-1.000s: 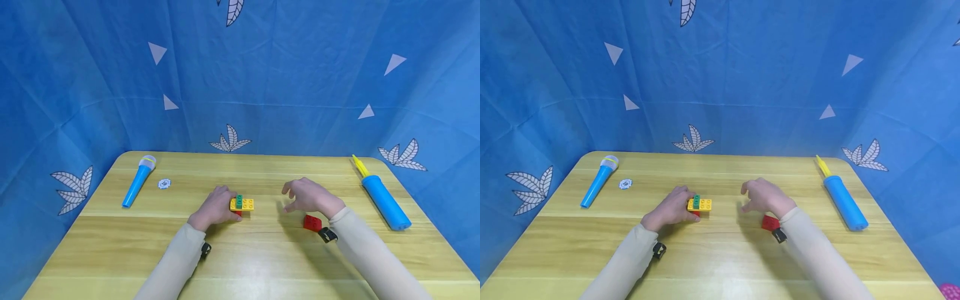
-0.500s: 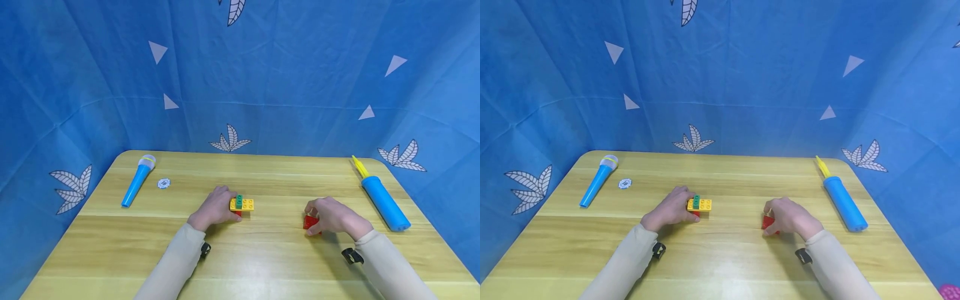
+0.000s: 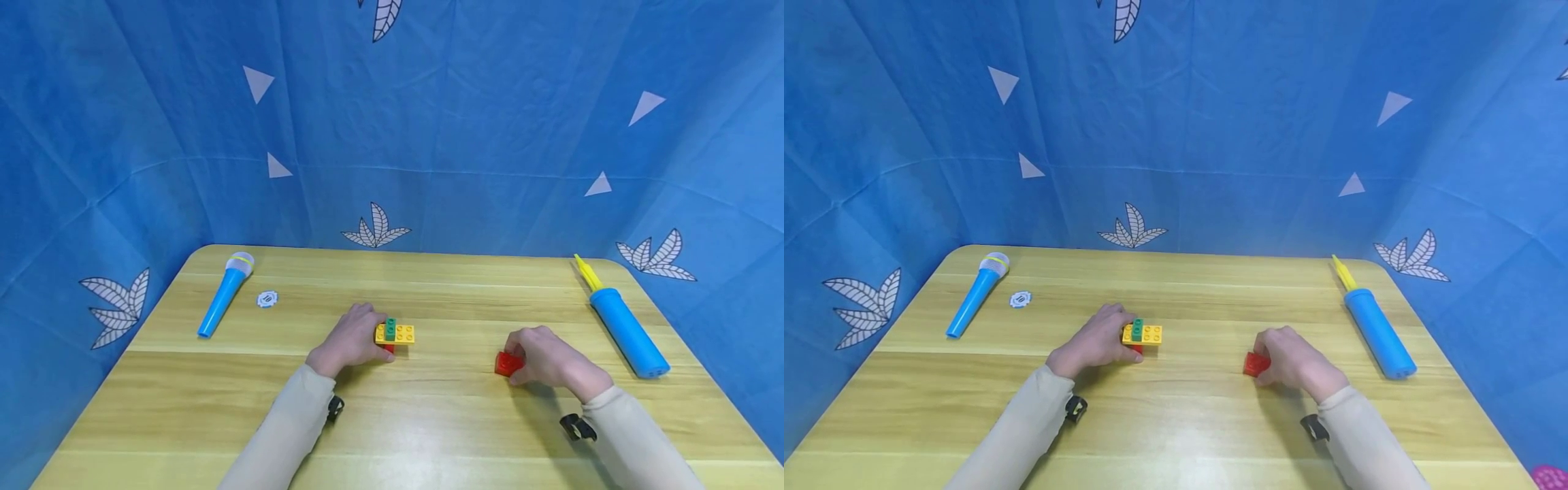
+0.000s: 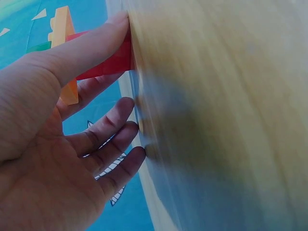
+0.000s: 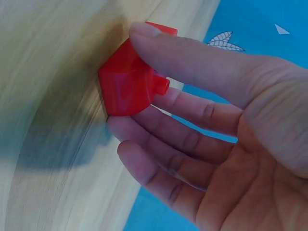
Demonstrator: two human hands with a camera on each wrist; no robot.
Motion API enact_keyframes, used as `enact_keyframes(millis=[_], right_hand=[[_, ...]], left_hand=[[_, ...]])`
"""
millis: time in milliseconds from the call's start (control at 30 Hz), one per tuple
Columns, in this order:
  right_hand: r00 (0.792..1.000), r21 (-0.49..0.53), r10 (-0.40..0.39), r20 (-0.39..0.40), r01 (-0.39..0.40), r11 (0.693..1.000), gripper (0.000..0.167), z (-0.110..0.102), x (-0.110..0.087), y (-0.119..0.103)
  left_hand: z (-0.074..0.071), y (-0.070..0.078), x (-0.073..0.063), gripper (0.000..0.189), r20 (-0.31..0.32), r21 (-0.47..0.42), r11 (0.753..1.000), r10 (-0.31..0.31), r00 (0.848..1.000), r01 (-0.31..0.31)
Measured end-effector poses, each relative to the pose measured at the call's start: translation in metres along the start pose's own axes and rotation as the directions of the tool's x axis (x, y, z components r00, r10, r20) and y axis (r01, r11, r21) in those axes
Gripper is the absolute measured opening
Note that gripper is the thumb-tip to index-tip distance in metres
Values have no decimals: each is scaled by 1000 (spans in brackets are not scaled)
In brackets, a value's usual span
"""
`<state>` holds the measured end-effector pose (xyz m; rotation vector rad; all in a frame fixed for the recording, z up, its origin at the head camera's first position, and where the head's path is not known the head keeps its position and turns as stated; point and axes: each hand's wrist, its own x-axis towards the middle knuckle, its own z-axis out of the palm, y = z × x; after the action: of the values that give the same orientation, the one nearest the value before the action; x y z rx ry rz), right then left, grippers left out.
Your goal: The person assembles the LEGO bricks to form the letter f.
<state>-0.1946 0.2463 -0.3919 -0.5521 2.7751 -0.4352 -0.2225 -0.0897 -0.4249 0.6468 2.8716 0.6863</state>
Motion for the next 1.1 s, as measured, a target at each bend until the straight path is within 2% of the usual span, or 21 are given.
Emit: enact_keyframes(millis=[200, 433, 1100], right_hand=[[997, -13, -71, -29, 71, 997, 31, -3, 2, -1], [983, -23, -159, -92, 158, 987, 28, -18, 10, -12], [964, -41, -248, -100, 245, 969, 24, -43, 31, -46]], left_hand=[[0, 0, 0, 76, 2, -9, 1000, 7, 1000, -7], [0, 0, 0, 76, 1, -7, 1000, 0, 1000, 0], [0, 1, 0, 75, -15, -8, 1000, 17, 1000, -17]])
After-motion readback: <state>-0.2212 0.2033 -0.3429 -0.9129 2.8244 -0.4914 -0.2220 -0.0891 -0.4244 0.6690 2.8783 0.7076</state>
